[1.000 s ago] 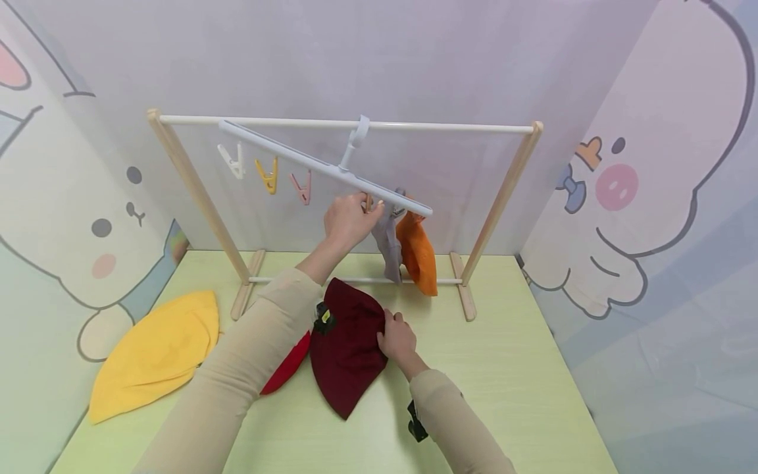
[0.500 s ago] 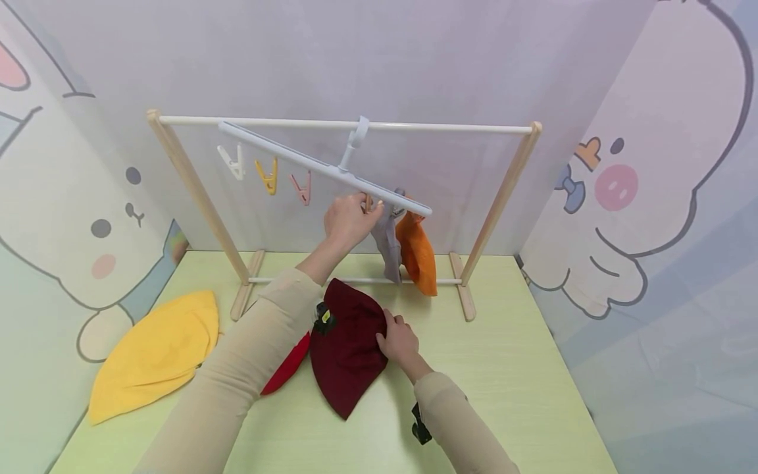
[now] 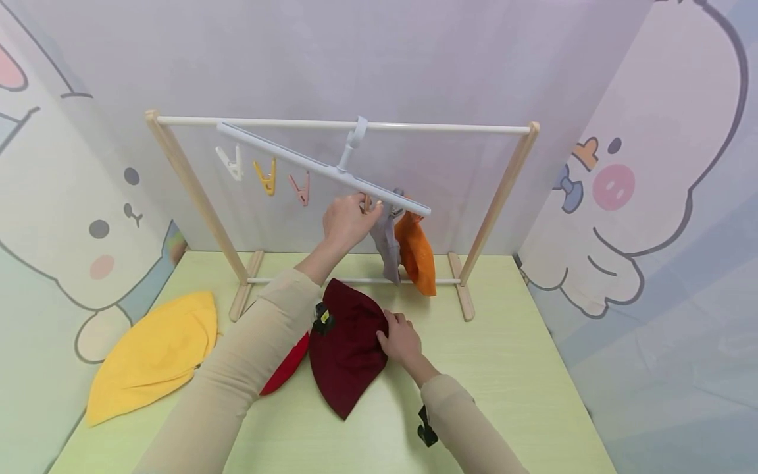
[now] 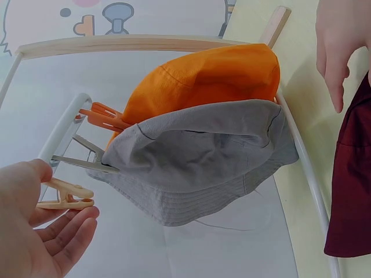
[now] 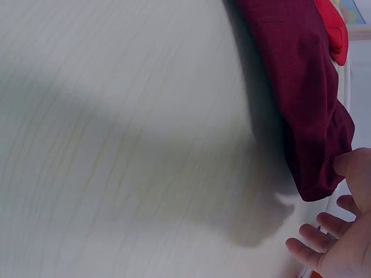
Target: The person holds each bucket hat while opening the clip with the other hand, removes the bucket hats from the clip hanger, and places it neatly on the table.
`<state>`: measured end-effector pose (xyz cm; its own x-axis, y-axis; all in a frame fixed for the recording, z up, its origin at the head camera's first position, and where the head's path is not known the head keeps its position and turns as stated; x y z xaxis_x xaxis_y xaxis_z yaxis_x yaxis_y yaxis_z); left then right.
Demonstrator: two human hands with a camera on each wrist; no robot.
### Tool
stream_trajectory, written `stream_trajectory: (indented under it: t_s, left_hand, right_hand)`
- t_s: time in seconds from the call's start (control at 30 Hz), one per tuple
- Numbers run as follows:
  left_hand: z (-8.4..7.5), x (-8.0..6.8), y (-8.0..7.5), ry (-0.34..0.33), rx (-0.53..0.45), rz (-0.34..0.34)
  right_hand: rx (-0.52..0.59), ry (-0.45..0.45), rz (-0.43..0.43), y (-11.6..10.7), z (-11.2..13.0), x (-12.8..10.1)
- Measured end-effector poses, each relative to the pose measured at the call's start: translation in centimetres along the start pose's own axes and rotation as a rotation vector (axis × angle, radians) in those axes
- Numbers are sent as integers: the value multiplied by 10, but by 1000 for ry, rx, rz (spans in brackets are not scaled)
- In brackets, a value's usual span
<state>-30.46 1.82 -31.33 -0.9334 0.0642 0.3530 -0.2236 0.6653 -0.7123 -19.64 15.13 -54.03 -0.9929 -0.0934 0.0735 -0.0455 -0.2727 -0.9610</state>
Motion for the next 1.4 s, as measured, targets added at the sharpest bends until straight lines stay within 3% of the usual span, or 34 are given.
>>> stream_trajectory:
  t_s: [0.33,0.67,0.97,1.23,1.4]
  left_hand:
    - [0,0,0,-6,-5,9]
    - [0,0,0,-6,-4,5]
    - [0,0,1,-4,-11,5]
    - [0,0,1,-2,-10,3]
    - [1,0,1,5,-4,-5]
  right_hand:
    - [18,-82,-177,-8,0,-2]
    - [116,-20,-336,-21,3,1]
    - [161,-47,-526,-29,2,5]
    - [238,-45,-534,-40,2,10]
    - [268,-51,-584,-46,0,14]
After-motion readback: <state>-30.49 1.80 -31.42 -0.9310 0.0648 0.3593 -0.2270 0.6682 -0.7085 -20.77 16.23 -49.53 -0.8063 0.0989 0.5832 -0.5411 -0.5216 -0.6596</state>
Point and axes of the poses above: each hand's wrist, its own x-axis towards the middle knuckle, its own y-axis out of the palm, z = x × y, the point moved 2 cm from there along x, towards the middle knuckle, and after that the axes turned 7 degrees about -x, right-handed, at the moved point
